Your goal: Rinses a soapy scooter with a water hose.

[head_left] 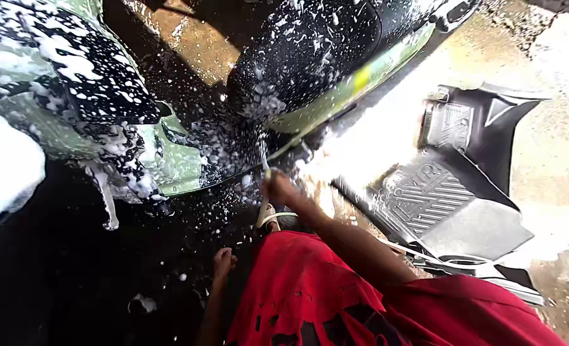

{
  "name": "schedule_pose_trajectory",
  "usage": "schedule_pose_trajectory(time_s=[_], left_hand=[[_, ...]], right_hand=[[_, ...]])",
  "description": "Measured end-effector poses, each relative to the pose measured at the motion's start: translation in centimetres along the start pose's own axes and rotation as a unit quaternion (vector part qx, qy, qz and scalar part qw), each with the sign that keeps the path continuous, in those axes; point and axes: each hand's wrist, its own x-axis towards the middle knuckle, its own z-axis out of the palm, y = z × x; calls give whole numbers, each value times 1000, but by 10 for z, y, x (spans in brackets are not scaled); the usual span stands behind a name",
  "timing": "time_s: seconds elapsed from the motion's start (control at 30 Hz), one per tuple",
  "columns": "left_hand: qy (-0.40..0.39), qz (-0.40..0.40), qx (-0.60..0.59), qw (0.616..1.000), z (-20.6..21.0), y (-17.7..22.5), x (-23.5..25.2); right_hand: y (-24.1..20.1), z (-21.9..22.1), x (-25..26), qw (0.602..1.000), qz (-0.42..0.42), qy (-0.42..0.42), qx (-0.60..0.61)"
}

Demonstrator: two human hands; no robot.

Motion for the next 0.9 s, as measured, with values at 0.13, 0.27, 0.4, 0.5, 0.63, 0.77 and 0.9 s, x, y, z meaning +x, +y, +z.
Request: schedule_pose_trajectory(time_s=[0.13, 0.27, 0.4, 0.5, 0.63, 0.77, 0.9], left_hand=[[15, -30, -44, 998, -22, -27, 4], [28, -95, -70, 993, -37, -62, -6], [-1, -79, -99, 992, -49, -123, 4], [14, -120, -83, 989, -48, -95, -12], [10, -115, -60, 992, -43, -64, -3], [-19, -61, -27, 998, -42, -37, 26], [-19, -30, -7, 999, -44, -3, 51]], right_hand=[[33, 48, 11, 1000, 23, 5, 13], [39, 60, 17, 1000, 12, 5, -12], [27, 46, 27, 997, 52, 7, -59], [13, 32, 22, 992, 89, 64, -57], [-2, -30, 14, 984, 37, 165, 56], [-23, -81, -7, 976, -40, 160, 142], [-59, -98, -51, 973, -188, 59, 120]])
